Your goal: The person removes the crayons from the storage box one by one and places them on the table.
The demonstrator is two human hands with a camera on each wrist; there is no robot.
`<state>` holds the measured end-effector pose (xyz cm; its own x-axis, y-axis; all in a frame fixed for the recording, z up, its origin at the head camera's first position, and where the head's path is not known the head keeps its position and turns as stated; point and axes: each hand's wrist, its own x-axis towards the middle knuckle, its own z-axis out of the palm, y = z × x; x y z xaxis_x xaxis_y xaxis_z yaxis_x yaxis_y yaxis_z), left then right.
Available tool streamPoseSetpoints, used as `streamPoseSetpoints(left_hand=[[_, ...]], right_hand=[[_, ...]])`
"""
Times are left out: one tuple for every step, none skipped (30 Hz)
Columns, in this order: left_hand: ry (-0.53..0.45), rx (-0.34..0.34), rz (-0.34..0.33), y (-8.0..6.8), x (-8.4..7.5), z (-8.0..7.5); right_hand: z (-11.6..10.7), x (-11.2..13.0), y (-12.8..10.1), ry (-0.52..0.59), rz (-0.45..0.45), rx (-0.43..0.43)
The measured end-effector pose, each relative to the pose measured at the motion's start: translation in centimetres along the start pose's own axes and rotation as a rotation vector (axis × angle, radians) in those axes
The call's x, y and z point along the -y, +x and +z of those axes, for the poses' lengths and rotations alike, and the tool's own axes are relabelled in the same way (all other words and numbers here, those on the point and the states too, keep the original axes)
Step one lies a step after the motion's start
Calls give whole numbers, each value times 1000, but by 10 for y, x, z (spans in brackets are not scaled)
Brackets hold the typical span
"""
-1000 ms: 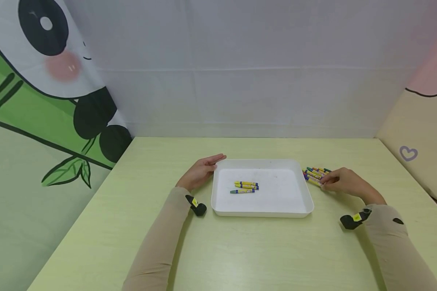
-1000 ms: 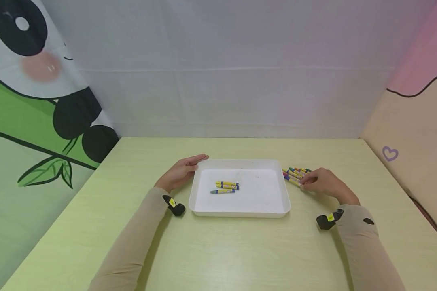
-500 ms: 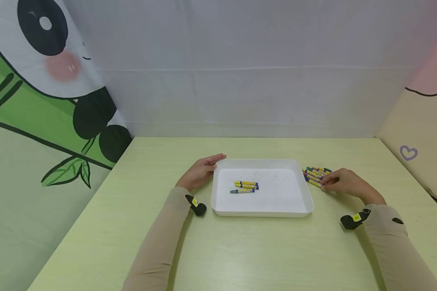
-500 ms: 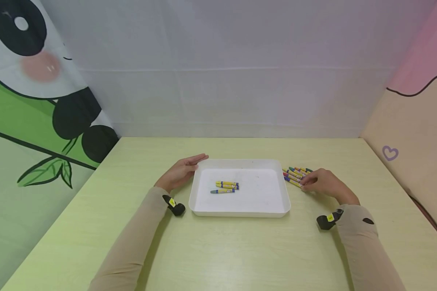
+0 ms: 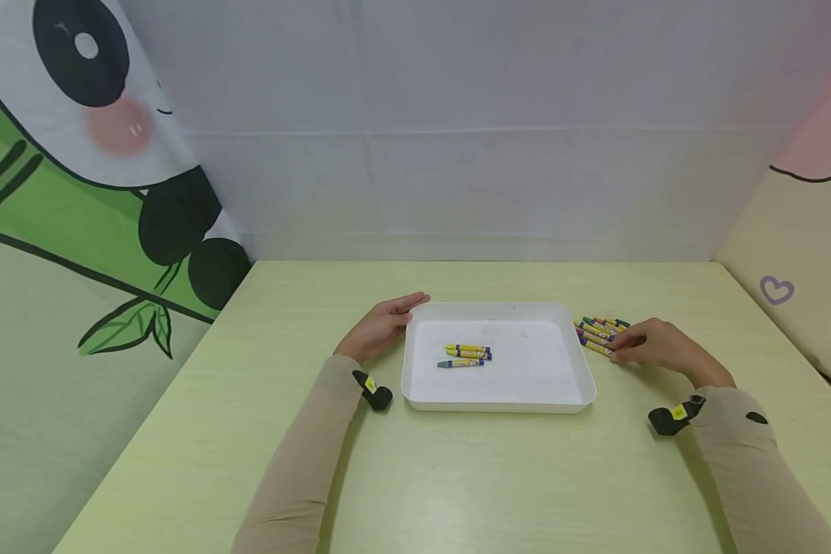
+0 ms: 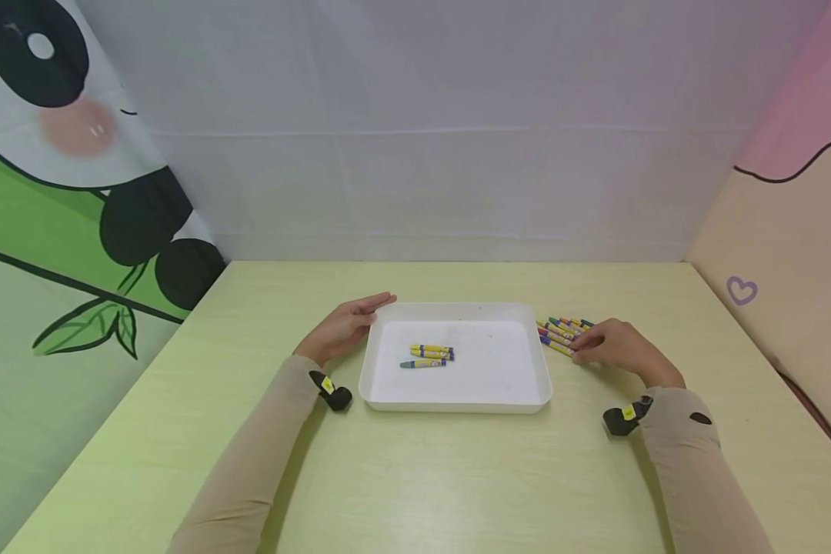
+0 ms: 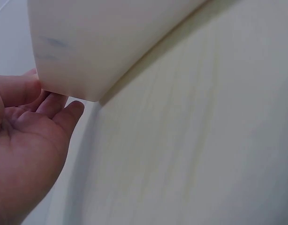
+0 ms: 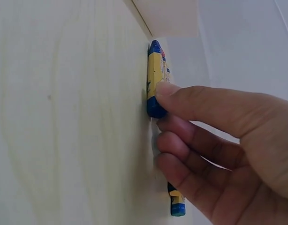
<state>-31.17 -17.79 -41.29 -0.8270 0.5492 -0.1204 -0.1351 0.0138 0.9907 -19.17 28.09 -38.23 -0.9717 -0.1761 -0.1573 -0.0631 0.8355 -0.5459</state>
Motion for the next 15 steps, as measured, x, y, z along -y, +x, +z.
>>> streamPoseSetpoints(left_hand=[[-2,2,0,0,0,0],[-3,2,1,0,0,0],[-4,1,0,0,0,0],[-3,0,-1,0,0,0],[-4,-2,-2,0,0,0],[-2,-2,-2,0,0,0],[-1,-2,-3,0,-1,0],[-3,-4,-5,0,-1,0],[-3,-4,-6,0,-1,0],[-4,-3,-7,0,-1,0],[-5,-3,-7,0,-1,0],[-4,-1,-5,0,0,-1],[-5,1,-5,0,0,-1],[-4,1,-5,0,0,-1],[-3,1,-5,0,0,-1]], right_hand=[[0,0,0,0,3,-3],[0,0,0,0,5,-7],[0,1,0,0,6,-11],[-1,1,0,0,4,-13],[-1,2,0,2,3,-15],[-1,2,0,4,1,-16],[-2,3,0,8,-1,-16],[-3,3,0,10,-4,-18],[-3,4,0,14,-3,-20],[-3,4,0,19,-3,-22],[-3,4,0,21,-2,-24],[-4,5,0,22,-2,-29],[-4,6,0,24,-2,-33],[-4,6,0,24,0,-39],[-4,7,0,23,-1,-46]])
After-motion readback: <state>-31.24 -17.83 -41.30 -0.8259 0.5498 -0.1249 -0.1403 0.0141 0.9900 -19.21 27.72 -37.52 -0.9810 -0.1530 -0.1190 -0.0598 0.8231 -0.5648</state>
